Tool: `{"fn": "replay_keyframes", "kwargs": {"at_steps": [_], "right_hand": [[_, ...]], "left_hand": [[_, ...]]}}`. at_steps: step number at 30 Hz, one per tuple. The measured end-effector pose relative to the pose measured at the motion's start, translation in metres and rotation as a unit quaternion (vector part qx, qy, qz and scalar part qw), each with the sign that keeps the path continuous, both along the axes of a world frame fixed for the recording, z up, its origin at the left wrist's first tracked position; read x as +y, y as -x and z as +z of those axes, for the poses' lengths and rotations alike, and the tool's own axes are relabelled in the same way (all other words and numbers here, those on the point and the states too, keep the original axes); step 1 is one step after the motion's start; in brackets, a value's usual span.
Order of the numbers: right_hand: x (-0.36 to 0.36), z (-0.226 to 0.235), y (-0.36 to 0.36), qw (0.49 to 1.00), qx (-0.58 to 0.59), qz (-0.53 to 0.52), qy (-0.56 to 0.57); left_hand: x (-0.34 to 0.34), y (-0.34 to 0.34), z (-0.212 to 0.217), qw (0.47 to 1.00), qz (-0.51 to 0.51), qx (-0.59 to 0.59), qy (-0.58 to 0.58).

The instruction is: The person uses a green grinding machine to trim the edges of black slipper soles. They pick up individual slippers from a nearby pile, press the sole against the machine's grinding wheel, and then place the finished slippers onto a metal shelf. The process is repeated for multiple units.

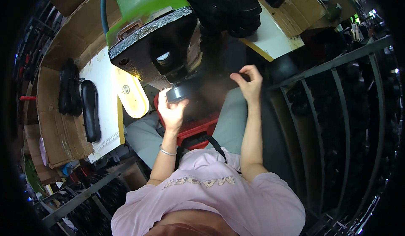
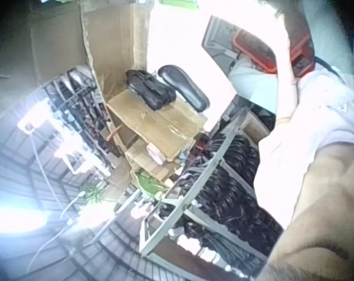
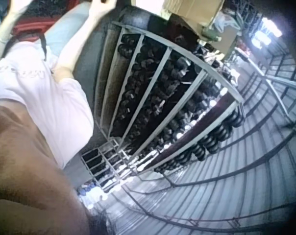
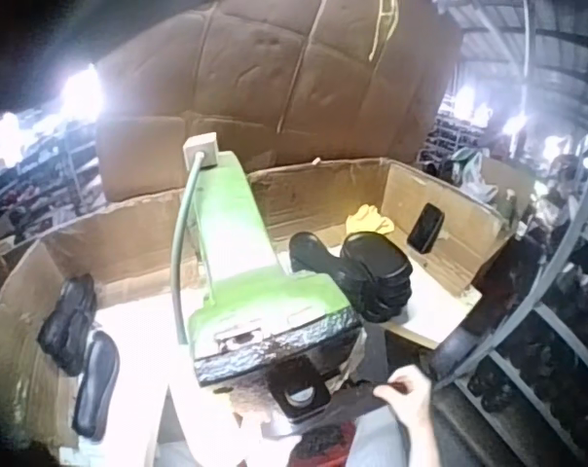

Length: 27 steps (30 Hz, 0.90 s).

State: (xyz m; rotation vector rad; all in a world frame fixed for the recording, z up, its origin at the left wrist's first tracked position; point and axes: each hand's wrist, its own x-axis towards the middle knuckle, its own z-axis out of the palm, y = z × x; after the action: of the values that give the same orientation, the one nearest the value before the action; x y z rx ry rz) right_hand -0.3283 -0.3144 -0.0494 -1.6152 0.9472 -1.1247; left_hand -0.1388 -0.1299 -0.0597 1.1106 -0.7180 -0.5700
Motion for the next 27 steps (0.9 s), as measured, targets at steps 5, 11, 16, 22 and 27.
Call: {"fn": "replay_keyframes", "kwargs": {"at_steps": [5,11,16,22,27], "right_hand": [[0.009,0.086,-0.006,0.976,0.128,-0.038,0.17],[0.025,0.091,-0.042,0.982,0.094,0.016,0.164],[0.062,0.086,-0.074,0.992,0.016,0.053,0.112],[0.069,0.03,-0.095,0.985,-0.096,0.104,0.094],[0.068,0.029,-0.076,0.954,-0.227,0.192,-0.051]], "left_hand": [[0.009,-0.015,-0.005,0.998,0.041,-0.043,-0.016],[0.047,-0.043,-0.01,0.995,0.057,-0.075,-0.022],[0.082,-0.058,0.018,0.985,0.061,0.148,0.057],[0.122,-0.079,0.013,0.994,0.085,-0.008,0.075],[0.107,-0.066,0.006,0.989,0.072,-0.106,0.072]]}}
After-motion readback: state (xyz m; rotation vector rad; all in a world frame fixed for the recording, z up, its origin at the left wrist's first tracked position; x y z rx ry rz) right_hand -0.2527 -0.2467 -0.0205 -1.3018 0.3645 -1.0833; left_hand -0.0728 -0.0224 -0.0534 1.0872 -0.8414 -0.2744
